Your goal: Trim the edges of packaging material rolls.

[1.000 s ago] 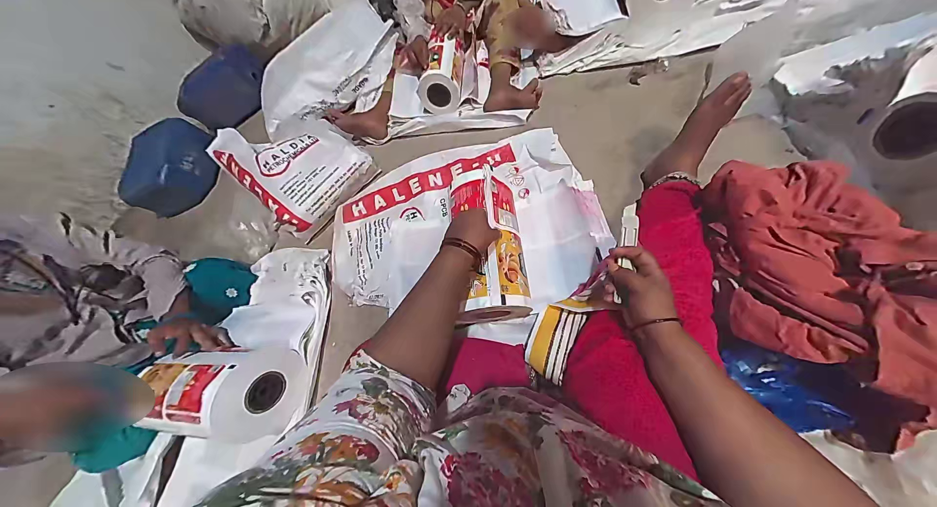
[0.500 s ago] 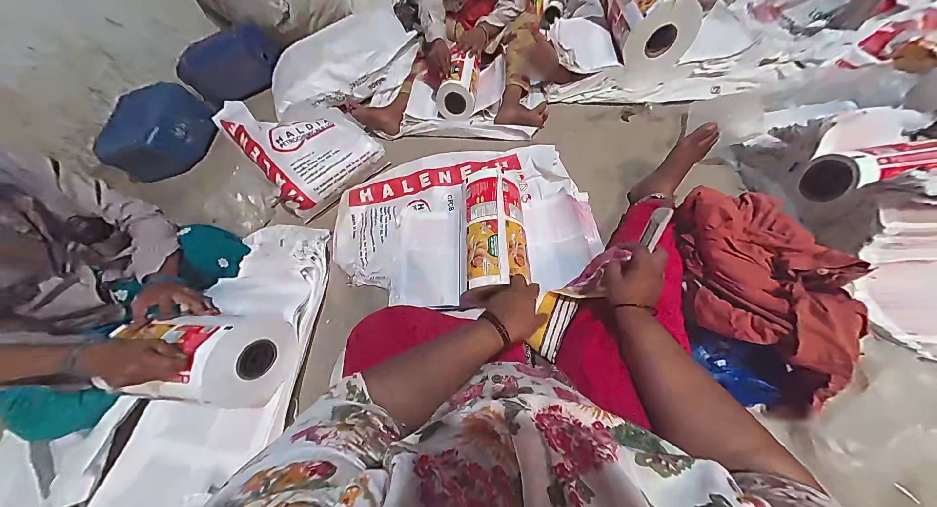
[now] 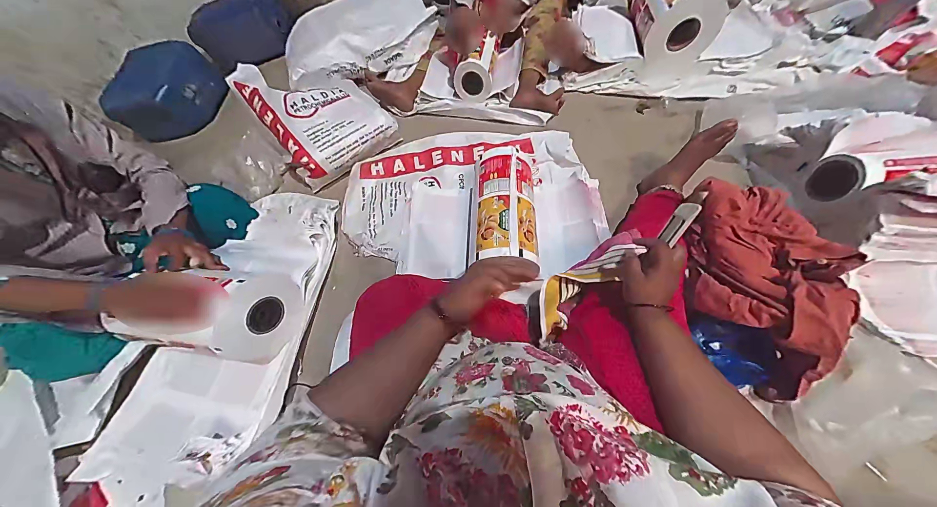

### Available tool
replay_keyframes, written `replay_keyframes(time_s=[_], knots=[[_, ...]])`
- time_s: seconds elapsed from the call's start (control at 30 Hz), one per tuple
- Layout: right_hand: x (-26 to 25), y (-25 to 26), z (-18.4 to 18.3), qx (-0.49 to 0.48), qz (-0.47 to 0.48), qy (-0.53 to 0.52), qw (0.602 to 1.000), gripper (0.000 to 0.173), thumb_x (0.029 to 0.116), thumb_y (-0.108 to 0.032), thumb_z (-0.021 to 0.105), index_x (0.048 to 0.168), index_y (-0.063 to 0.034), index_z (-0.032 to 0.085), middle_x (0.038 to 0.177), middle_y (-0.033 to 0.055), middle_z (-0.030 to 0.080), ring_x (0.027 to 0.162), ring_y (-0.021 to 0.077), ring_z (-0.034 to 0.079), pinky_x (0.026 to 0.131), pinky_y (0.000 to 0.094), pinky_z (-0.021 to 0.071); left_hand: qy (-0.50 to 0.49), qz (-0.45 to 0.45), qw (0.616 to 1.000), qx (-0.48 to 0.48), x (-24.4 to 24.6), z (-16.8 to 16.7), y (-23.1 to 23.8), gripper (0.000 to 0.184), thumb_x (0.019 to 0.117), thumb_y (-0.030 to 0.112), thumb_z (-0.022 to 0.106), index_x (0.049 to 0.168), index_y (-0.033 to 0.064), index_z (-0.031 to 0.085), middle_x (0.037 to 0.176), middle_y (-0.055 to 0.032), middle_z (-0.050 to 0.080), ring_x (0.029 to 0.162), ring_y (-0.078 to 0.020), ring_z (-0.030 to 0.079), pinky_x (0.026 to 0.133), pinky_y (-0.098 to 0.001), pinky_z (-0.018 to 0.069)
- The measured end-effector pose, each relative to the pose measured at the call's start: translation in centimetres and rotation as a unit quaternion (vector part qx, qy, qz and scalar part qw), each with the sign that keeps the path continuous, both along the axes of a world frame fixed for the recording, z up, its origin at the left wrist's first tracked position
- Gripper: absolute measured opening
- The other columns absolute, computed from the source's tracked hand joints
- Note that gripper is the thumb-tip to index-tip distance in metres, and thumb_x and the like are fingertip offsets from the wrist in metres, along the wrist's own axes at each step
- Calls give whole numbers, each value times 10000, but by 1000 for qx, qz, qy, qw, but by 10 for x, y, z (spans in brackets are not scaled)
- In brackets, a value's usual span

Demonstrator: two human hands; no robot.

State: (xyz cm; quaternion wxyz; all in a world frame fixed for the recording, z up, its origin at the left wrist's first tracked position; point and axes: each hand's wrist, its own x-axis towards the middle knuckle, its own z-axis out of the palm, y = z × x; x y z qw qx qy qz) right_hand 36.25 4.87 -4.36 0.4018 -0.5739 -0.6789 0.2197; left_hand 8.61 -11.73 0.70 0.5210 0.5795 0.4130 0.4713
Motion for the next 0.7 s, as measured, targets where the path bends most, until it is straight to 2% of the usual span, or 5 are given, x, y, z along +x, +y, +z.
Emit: replay_keyframes(time_s=[0.13, 0.23, 0.4, 0.57, 0.7], knots=[[-4, 4, 2, -29, 4, 10, 1000, 339, 916, -135, 610, 1243, -70, 673, 1353, 291, 511, 1161, 425, 569, 912, 593, 494, 165, 26, 979, -115, -30, 37, -17, 342, 1049, 190, 413, 1133, -24, 666, 1407, -151, 606, 1233, -215, 632, 1033, -390, 532], [-14, 17, 4, -38, 2, 11, 999, 320, 935, -128, 616, 1249, -106, 675, 1353, 264, 526, 1139, 416, 587, 889, 614, 501, 286, -16, 931, -227, 7, 12, 3, 360, 1076, 266, 521, 1282, -9, 631, 1381, -198, 587, 1129, -258, 647, 942, -461, 552], [-15, 6, 11, -35, 16, 9, 999, 301, 954, -122, 623, 1246, -82, 682, 1299, 265, 559, 1133, 419, 592, 894, 608, 504, 14, 14, 931, -365, 73, -47, 19, 742, 1036, 145, 601, 1615, 97, 140, 1248, -271, 611, 917, -290, 724, 817, -430, 617], [16, -10, 2, -4, 12, 61, 998, 263, 911, -81, 633, 1160, -42, 707, 1199, 256, 577, 1014, 362, 598, 846, 532, 499, 255, -112, 946, -166, 51, -22, 17, 328, 989, 157, 666, 1259, -32, 667, 1285, -213, 658, 1187, -264, 636, 1059, -471, 487], [27, 0, 0, -20, -20, 164, 986, 289, 923, -49, 612, 1208, -22, 658, 1239, 224, 580, 923, 283, 623, 776, 454, 537, 380, -112, 918, -13, -25, 58, -15, 262, 994, 218, 623, 1037, -7, 751, 1081, -139, 724, 1067, -211, 663, 988, -453, 511]])
